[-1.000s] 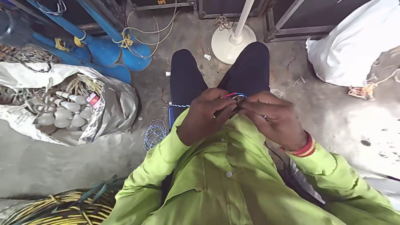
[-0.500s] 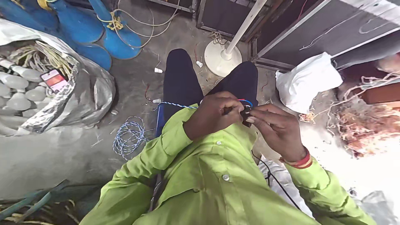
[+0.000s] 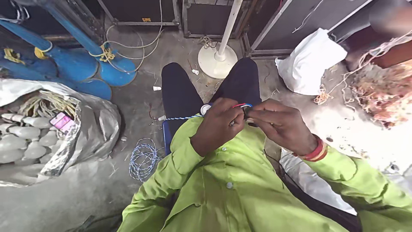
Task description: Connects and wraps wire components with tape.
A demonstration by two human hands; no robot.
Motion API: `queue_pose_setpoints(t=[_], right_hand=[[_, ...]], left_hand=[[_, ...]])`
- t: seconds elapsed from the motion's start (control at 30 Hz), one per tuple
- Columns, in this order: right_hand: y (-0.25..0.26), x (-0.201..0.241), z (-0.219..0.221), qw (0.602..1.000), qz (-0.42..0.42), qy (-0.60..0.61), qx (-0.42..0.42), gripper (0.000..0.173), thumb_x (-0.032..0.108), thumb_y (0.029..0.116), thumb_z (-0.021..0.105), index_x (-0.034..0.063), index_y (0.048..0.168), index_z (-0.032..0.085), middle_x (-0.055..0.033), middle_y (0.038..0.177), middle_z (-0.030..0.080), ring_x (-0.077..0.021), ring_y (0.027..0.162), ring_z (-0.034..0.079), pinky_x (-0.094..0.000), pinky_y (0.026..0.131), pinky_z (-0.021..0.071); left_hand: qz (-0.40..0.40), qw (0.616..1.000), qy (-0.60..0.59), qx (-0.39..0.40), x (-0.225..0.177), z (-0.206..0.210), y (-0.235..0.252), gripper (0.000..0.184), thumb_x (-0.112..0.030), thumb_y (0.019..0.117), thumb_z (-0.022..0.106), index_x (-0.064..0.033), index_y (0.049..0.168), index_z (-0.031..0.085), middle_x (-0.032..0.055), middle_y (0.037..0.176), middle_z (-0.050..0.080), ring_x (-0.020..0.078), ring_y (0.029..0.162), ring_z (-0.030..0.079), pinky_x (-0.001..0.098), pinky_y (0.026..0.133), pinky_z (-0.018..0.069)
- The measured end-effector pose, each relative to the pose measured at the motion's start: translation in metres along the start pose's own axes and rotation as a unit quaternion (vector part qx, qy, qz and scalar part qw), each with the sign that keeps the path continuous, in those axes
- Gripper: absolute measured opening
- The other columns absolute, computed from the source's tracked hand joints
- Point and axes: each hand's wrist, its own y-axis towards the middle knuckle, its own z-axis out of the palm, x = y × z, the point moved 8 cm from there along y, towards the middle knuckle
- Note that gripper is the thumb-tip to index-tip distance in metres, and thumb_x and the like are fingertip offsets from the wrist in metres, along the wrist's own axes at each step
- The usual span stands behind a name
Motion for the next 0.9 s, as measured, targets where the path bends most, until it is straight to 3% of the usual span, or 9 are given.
queue_pose_setpoints(t=[0.1, 0.27, 0.43, 0.6, 0.9], right_hand=[[-0.001, 0.000, 0.000, 1.000, 0.002, 0.007, 0.002, 0.023, 0.013, 0.0977, 0.059, 0.0040, 0.104, 0.079, -0.0071, 0.096, 0.070, -0.0138, 0.093, 0.065, -0.0263, 0.083, 0.0541], [0.002, 0.001, 0.000, 0.999, 0.005, 0.035, 0.005, 0.023, 0.013, 0.0977, 0.059, 0.0039, 0.106, 0.079, -0.0061, 0.098, 0.071, -0.0113, 0.095, 0.065, -0.0235, 0.084, 0.0543], [0.007, 0.005, 0.001, 0.999, 0.001, 0.036, 0.007, 0.023, 0.014, 0.0985, 0.060, 0.0039, 0.107, 0.079, -0.0064, 0.100, 0.071, -0.0123, 0.097, 0.065, -0.0248, 0.086, 0.0549], [0.009, 0.008, 0.007, 1.000, 0.007, 0.023, 0.015, 0.023, 0.014, 0.0986, 0.059, 0.0050, 0.108, 0.079, -0.0061, 0.098, 0.071, -0.0131, 0.096, 0.064, -0.0253, 0.084, 0.0540], [0.009, 0.014, 0.014, 1.000, 0.003, 0.004, -0.003, 0.023, 0.012, 0.0979, 0.059, 0.0013, 0.105, 0.078, -0.0097, 0.095, 0.070, -0.0163, 0.093, 0.064, -0.0273, 0.082, 0.0535]], left_hand=[[-0.030, 0.999, -0.043, -0.014, 0.005, -0.002, -0.003, 0.003, -0.004, 0.0828, 0.071, -0.0024, 0.081, 0.073, 0.0134, 0.097, 0.071, 0.0190, 0.093, 0.068, 0.0284, 0.082, 0.0566], [-0.108, 0.984, -0.141, -0.020, 0.023, -0.009, -0.007, 0.003, -0.003, 0.0853, 0.071, -0.0005, 0.087, 0.073, 0.0098, 0.099, 0.070, 0.0060, 0.075, 0.064, 0.0189, 0.063, 0.0542], [-0.089, 0.986, -0.141, 0.007, 0.018, -0.015, -0.007, 0.012, -0.006, 0.0911, 0.070, 0.0015, 0.097, 0.077, 0.0115, 0.102, 0.071, 0.0075, 0.080, 0.067, 0.0211, 0.069, 0.0586], [-0.068, 0.993, -0.100, 0.015, 0.014, -0.019, -0.009, 0.011, -0.006, 0.0910, 0.071, 0.0018, 0.096, 0.078, 0.0138, 0.104, 0.071, 0.0118, 0.091, 0.069, 0.0231, 0.080, 0.0595], [-0.056, 0.995, -0.072, -0.026, 0.017, -0.015, -0.013, 0.007, -0.002, 0.0884, 0.070, 0.0006, 0.088, 0.077, 0.0142, 0.100, 0.071, 0.0147, 0.092, 0.068, 0.0241, 0.081, 0.0572]])
